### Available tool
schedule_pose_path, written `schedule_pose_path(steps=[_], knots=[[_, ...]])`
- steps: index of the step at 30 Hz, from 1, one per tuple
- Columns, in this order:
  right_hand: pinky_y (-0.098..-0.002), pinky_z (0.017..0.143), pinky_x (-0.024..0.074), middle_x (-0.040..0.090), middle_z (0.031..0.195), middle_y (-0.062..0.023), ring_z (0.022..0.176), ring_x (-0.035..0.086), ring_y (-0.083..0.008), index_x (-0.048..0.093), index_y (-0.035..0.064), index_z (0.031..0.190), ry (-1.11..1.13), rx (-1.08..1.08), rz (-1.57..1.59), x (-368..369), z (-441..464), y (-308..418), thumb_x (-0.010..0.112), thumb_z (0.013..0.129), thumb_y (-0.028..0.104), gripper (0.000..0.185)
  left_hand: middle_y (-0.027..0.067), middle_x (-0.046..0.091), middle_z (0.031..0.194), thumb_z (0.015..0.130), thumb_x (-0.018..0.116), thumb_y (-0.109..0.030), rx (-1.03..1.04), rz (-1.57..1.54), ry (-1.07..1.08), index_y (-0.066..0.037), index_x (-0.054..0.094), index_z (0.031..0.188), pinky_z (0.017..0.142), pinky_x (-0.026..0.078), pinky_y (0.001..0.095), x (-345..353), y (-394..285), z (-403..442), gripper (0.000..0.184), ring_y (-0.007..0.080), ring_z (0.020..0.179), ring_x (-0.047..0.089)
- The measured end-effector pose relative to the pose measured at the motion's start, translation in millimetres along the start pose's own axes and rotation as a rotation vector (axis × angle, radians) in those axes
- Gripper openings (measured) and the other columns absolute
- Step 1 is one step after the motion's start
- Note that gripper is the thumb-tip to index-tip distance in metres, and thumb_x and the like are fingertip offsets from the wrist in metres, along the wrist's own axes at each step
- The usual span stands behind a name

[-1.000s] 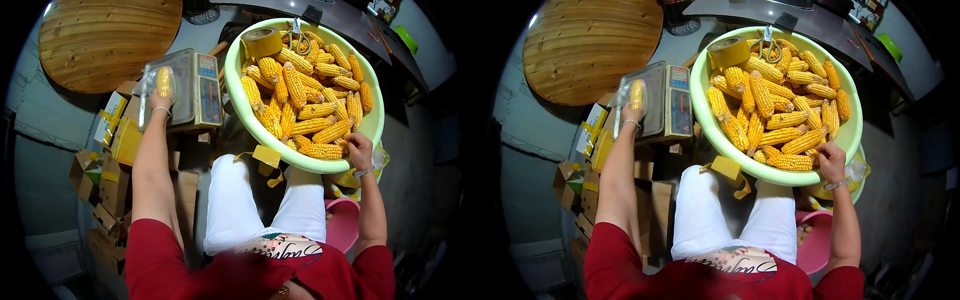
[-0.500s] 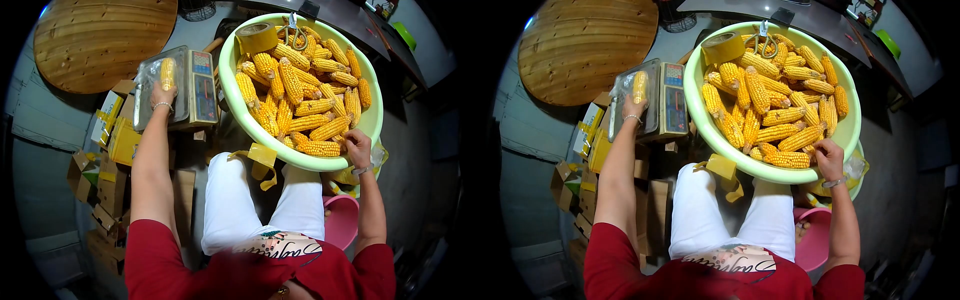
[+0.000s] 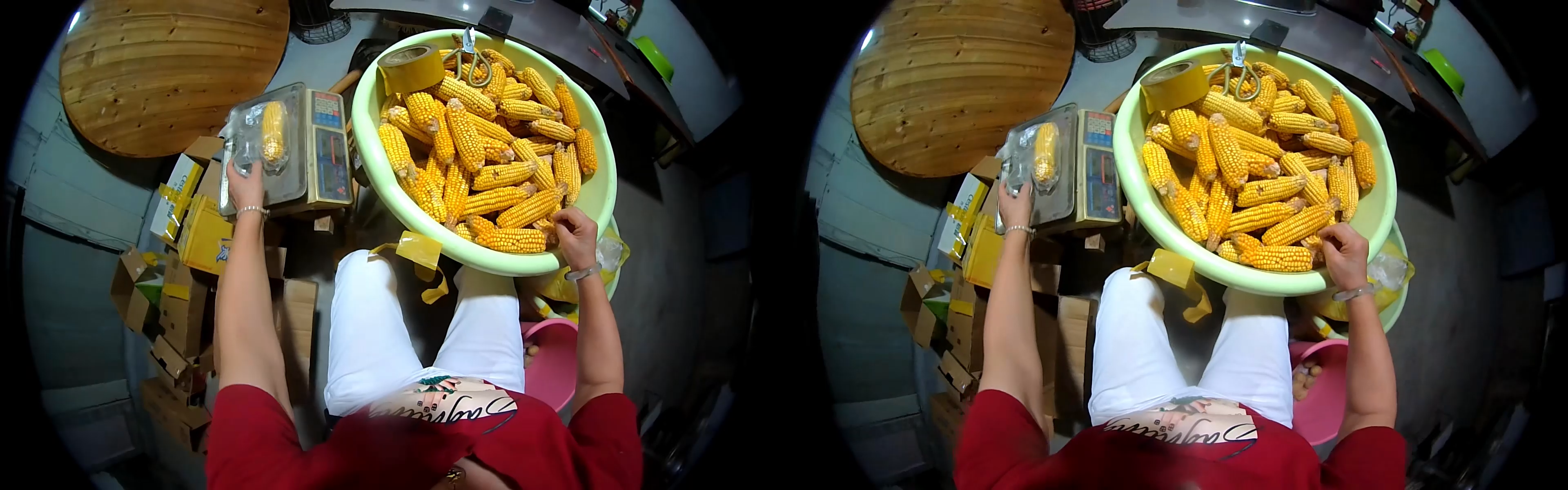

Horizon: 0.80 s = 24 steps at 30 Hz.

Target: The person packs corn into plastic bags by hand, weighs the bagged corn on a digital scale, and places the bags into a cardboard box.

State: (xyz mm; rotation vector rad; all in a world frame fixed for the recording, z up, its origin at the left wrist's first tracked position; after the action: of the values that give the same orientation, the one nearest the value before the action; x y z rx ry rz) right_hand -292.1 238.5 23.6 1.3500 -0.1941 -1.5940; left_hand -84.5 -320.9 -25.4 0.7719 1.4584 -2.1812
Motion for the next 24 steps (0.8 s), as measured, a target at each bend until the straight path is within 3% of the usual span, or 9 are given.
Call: schedule_pose_path(steps=[4, 6, 8, 10, 12, 16, 17, 18, 24], knots=[[-0.0248, 0.055, 0.043, 0.058, 0.07, -0.0083, 0.059, 0.055, -0.0148, 0.061, -0.0008, 0.077, -0.008, 0.015, 0.014, -1, -1, -1, 0.056, 0.069, -0.007, 0.012, 0.0149, 0.064, 0.096, 0.075, 0.067, -0.022, 0.058, -0.148, 0.035, 0.0, 0.059, 0.105, 0.077, 0.047, 0.0325, -18, 30, -38, 0.038, 0.0234, 0.082, 0.062], [-0.0246, 0.055, 0.0428, 0.058, 0.07, -0.0081, 0.059, 0.055, -0.0145, 0.061, -0.0008, 0.077, -0.016, 0.01, 0.026, 0, -1, -1, 0.056, 0.069, -0.007, 0.012, 0.0076, 0.065, 0.082, 0.078, 0.065, -0.014, 0.062, -0.374, 0.172, 0.0, 0.062, 0.098, 0.061, 0.048, 0.0266, -13, 58, -64, 0.025, 0.0138, 0.066, 0.06], [-0.0244, 0.054, 0.0426, 0.058, 0.069, -0.008, 0.059, 0.055, -0.0142, 0.062, -0.0008, 0.078, -0.022, 0.008, 0.041, -1, -2, -1, 0.056, 0.069, -0.007, 0.012, 0.0024, 0.061, 0.07, 0.082, 0.062, -0.015, -0.18, -0.514, 0.391, -0.003, 0.064, 0.09, 0.048, 0.043, 0.0211, -28, 41, -109, 0.014, 0.0075, 0.054, 0.055], [-0.0241, 0.054, 0.0424, 0.057, 0.069, -0.0077, 0.058, 0.054, -0.0137, 0.062, -0.0009, 0.078, -0.022, 0.015, 0.06, -1, -2, -3, 0.056, 0.069, -0.007, 0.012, 0.0015, 0.059, 0.066, 0.084, 0.061, -0.014, -0.323, -0.569, 0.487, -0.004, 0.063, 0.086, 0.042, 0.037, 0.018, -42, 15, -149, 0.011, 0.0041, 0.049, 0.05], [-0.0239, 0.054, 0.0423, 0.057, 0.069, -0.0074, 0.058, 0.054, -0.0129, 0.062, -0.0009, 0.079, -0.021, 0.02, 0.067, -1, -1, -3, 0.056, 0.07, -0.007, 0.012, -0.0014, 0.056, 0.064, 0.087, 0.058, -0.016, -0.337, -0.6, 0.556, -0.007, 0.063, 0.085, 0.039, 0.033, 0.0173, -45, 7, -179, 0.011, 0.0039, 0.045, 0.047], [-0.023, 0.055, 0.0429, 0.059, 0.071, -0.0066, 0.06, 0.054, -0.0108, 0.063, -0.0014, 0.08, -0.021, 0.062, 0.083, -1, -2, -7, 0.058, 0.072, -0.005, 0.01, -0.0012, 0.054, 0.059, 0.086, 0.058, -0.013, -0.471, -0.711, 0.647, -0.004, 0.062, 0.085, 0.039, 0.034, 0.0176, -32, -6, -222, 0.01, 0.0046, 0.043, 0.045], [-0.0227, 0.056, 0.0431, 0.059, 0.071, -0.0064, 0.06, 0.054, -0.0104, 0.063, -0.0016, 0.081, -0.023, 0.08, 0.094, 0, -2, -9, 0.059, 0.073, -0.004, 0.01, -0.0018, 0.054, 0.058, 0.084, 0.059, -0.011, -0.409, -0.605, 0.659, -0.002, 0.063, 0.082, 0.042, 0.035, 0.0181, -22, -2, -231, 0.01, 0.0041, 0.046, 0.044], [-0.0225, 0.056, 0.0434, 0.06, 0.072, -0.0061, 0.061, 0.055, -0.01, 0.063, -0.0017, 0.082, -0.033, 0.084, 0.111, 1, -2, -10, 0.059, 0.073, -0.004, 0.009, -0.0027, 0.053, 0.058, 0.083, 0.06, -0.01, -0.034, -0.345, 0.481, 0.0, 0.063, 0.079, 0.045, 0.035, 0.0186, -24, -6, -233, 0.011, 0.0032, 0.05, 0.044], [-0.0216, 0.057, 0.0443, 0.061, 0.074, -0.0046, 0.062, 0.055, -0.0088, 0.064, -0.0015, 0.084, -0.043, 0.123, 0.17, 2, -3, -13, 0.061, 0.076, -0.001, 0.009, -0.0035, 0.053, 0.059, 0.083, 0.061, -0.01, -0.062, -0.402, 0.47, 0.001, 0.063, 0.079, 0.048, 0.036, 0.0183, -23, 9, -228, 0.011, 0.0033, 0.052, 0.045]])
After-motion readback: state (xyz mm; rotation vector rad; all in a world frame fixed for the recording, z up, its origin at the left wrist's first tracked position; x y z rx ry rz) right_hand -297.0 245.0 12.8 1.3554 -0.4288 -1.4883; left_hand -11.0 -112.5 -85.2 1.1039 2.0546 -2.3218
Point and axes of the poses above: each hand's wrist, its own z-axis towards the middle knuckle, its own x-axis out of the palm, y = z × x, the point moved 2 cm from there along z, towards the middle knuckle
